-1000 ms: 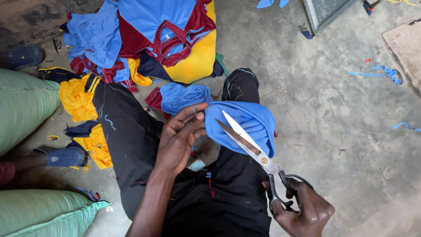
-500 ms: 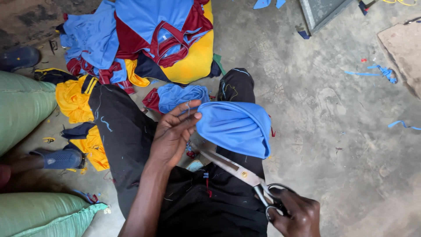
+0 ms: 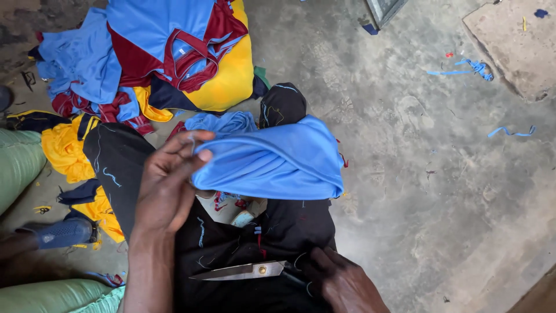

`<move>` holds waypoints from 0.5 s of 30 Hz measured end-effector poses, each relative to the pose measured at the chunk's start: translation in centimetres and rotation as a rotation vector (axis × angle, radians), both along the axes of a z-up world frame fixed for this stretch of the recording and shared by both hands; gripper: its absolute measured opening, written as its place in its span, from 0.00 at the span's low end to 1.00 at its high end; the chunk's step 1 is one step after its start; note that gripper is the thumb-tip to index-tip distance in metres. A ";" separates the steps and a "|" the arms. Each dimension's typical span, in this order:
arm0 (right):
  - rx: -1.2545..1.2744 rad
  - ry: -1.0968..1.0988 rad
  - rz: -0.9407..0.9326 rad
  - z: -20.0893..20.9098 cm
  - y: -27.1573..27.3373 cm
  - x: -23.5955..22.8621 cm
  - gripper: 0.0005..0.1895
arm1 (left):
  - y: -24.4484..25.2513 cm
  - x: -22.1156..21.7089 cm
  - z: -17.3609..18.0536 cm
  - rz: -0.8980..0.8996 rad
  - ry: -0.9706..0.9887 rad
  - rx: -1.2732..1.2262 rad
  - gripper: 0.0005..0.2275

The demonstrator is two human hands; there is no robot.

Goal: Trimming excess threads and fabric edges from finished or semi-finished garments using scissors.

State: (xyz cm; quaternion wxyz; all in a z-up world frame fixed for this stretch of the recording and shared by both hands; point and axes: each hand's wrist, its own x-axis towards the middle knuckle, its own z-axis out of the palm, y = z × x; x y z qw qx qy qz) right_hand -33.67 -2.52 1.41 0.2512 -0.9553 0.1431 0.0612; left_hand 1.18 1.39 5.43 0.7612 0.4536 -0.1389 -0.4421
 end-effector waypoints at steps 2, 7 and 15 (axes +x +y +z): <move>0.166 0.239 -0.071 0.5 -0.5 0.4 0.17 | -0.7 -1.4 2.0 -0.211 -0.216 0.411 0.19; 0.139 0.146 -0.013 1.7 -1.6 0.6 0.16 | -0.7 -4.3 0.8 -0.182 -0.537 0.397 0.07; 0.174 -0.512 -0.445 7.3 -3.3 6.9 0.10 | -0.8 -11.8 3.7 -0.293 -0.463 -0.074 0.07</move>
